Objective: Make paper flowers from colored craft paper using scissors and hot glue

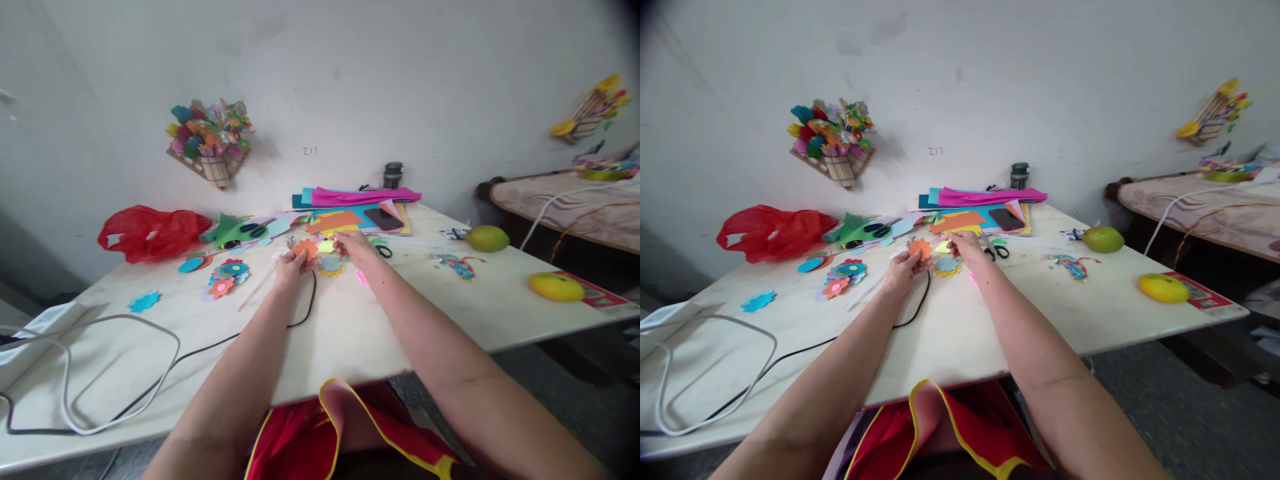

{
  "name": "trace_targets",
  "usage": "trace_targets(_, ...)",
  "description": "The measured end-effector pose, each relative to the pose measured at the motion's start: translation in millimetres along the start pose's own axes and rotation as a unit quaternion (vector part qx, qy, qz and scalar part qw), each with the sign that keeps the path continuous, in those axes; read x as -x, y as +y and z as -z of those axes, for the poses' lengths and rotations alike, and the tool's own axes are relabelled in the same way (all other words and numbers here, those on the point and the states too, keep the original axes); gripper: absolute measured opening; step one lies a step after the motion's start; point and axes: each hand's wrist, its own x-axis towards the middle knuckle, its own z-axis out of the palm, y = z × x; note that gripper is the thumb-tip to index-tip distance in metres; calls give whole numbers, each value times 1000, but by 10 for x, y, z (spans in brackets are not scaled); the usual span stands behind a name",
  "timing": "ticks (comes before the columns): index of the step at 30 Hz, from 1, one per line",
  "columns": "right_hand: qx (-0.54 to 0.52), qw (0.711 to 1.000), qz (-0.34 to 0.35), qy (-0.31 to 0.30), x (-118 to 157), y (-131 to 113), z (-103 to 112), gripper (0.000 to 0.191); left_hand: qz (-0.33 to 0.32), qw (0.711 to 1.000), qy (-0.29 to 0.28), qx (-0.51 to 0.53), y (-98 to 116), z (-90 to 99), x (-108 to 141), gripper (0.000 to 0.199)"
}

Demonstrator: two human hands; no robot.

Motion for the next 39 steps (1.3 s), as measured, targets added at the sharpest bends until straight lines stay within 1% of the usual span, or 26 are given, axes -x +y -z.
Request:
trace_targets(4, -17, 1000, -1, 11, -15, -5, -22, 15, -2, 1000, 5, 10, 9, 2, 7, 32)
trace_targets(8, -21, 1000, -1, -2, -24, 9, -39, 14, 0, 1000, 9, 10, 8, -1, 6, 32)
trace_targets(12, 10, 1000, 10, -26, -23, 42, -44, 25, 2, 1000, 8, 8, 2, -1, 2, 33)
trace_targets(15, 33, 999, 23, -24, -25, 60, -41, 34, 0, 1000, 7, 6, -1, 3, 1, 31)
trace_targets(17, 37, 999, 28, -17, -28, 62, -35, 36, 1, 1000, 7, 5, -5, 7, -3, 30)
trace_targets(20, 31, 999, 21, -8, -31, 54, -24, 33, -1, 1000, 2, 6, -14, 15, -13, 31)
trace_targets(26, 4, 1000, -2, -4, -21, 23, -50, 15, -5, 1000, 2, 10, -17, 20, -15, 33)
trace_targets(30, -15, 1000, -3, -6, -33, 39, -62, 13, -4, 1000, 5, 12, -7, 14, -6, 33)
trace_targets(32, -5, 1000, 4, -16, -40, 54, -52, 18, -2, 1000, 6, 11, -5, 11, -4, 33)
trace_targets(34, 11, 1000, 9, -26, -39, 58, -41, 27, -1, 1000, 7, 10, -5, 10, -5, 33)
trace_targets(37, 25, 999, 5, -26, -14, 36, -34, 39, -1, 1000, 10, 10, -9, 10, -11, 34)
trace_targets(39, 24, 999, 4, -25, 8, 15, -36, 44, 0, 1000, 12, 10, -12, 12, -14, 34)
